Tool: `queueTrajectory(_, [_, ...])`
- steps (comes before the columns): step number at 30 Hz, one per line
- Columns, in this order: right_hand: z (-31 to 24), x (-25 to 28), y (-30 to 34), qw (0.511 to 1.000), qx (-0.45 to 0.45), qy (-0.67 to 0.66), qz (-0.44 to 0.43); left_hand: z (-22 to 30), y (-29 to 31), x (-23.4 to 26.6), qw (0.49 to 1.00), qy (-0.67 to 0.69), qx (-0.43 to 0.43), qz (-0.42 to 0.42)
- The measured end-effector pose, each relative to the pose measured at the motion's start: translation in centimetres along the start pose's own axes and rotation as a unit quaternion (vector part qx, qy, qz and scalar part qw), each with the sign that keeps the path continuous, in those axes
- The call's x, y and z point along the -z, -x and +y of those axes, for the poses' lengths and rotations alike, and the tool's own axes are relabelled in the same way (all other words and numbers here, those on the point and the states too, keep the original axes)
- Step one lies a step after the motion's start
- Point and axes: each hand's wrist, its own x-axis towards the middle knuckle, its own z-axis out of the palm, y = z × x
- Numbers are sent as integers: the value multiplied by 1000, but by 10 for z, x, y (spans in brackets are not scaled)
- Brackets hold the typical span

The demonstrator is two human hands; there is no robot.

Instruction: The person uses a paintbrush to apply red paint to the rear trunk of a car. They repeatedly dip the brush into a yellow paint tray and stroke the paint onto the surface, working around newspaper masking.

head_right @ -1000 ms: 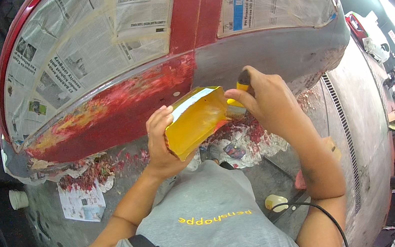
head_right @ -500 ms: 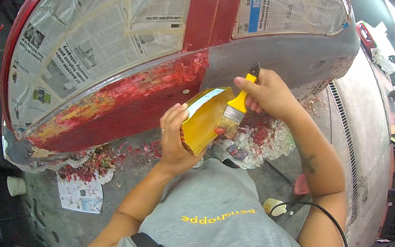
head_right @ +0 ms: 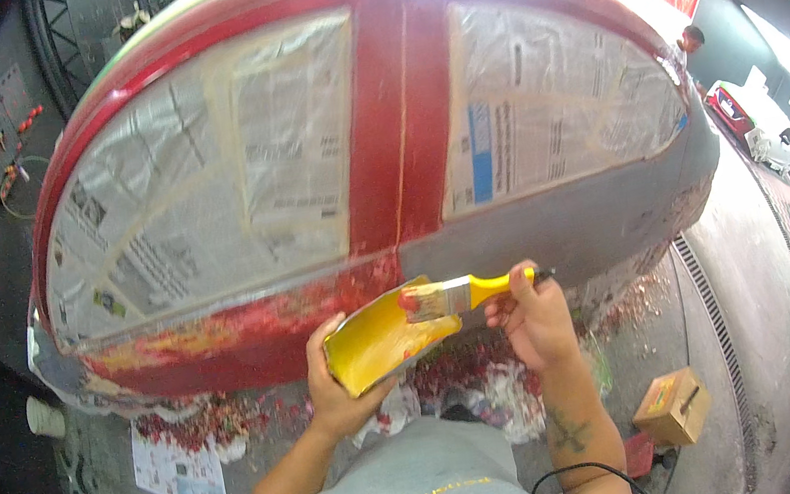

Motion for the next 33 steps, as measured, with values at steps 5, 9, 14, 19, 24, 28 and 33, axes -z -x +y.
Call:
queueTrajectory(5, [-41,8,-43,991,87,-100,-19,11,-39,-22,999,21,31,25])
queueTrajectory(9, [-87,6,-106,971,227,-81,-8,18,-70,-41,998,39,32,36])
queueTrajectory(14, [-150,-26,-192,885,440,154,2,34,-91,-60,997,56,16,59])
queueTrajectory(19, [-164,-64,-253,657,659,366,10,42,-101,-68,997,48,-8,62])
queueTrajectory(24, [-139,-85,-275,565,707,425,14,33,-102,-51,999,35,8,35])
queueTrajectory(28, [-114,-104,-273,542,697,469,20,29,-103,-24,1000,30,-5,-6])
queueTrajectory(33, [-112,-106,-268,545,687,478,50,26,-107,-1,999,14,-7,-36])
